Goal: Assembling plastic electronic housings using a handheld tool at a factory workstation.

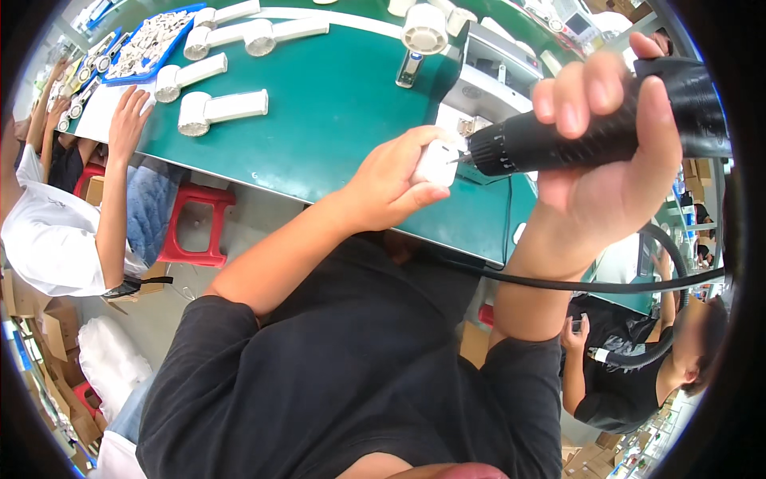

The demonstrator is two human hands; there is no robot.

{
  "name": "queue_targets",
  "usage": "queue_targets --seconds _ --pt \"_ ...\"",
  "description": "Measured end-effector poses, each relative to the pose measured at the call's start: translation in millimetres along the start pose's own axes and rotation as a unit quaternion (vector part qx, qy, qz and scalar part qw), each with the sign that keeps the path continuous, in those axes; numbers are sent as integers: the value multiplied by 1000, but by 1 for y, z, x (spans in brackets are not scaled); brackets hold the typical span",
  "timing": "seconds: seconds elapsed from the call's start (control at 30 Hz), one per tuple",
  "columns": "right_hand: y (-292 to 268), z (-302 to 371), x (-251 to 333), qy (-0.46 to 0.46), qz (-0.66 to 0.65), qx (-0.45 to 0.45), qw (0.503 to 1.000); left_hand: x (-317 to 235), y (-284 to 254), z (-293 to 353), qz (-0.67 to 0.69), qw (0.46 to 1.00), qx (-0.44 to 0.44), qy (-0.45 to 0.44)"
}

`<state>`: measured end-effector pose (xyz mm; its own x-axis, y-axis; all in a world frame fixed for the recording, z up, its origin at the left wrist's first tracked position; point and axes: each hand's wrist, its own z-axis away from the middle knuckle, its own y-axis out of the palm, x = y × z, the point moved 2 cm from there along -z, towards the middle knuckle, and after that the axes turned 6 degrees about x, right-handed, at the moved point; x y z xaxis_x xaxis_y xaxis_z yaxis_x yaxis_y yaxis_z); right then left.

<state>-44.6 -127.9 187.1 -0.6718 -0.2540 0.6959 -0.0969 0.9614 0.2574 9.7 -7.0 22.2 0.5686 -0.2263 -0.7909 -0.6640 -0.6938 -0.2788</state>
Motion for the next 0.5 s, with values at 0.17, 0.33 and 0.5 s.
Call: queue_targets --seconds 0.17,0.33,0.5 --pt "0 1 -7 20 3 4 1000 4 0 -2 0 999 -19 26" --pt "-4 -2 -9 1 20 68 997 -1 1 -4 -4 1000 10 10" --pt "-6 0 -3 -45 -13 53 997 -2 -2 -3 3 1000 10 -10"
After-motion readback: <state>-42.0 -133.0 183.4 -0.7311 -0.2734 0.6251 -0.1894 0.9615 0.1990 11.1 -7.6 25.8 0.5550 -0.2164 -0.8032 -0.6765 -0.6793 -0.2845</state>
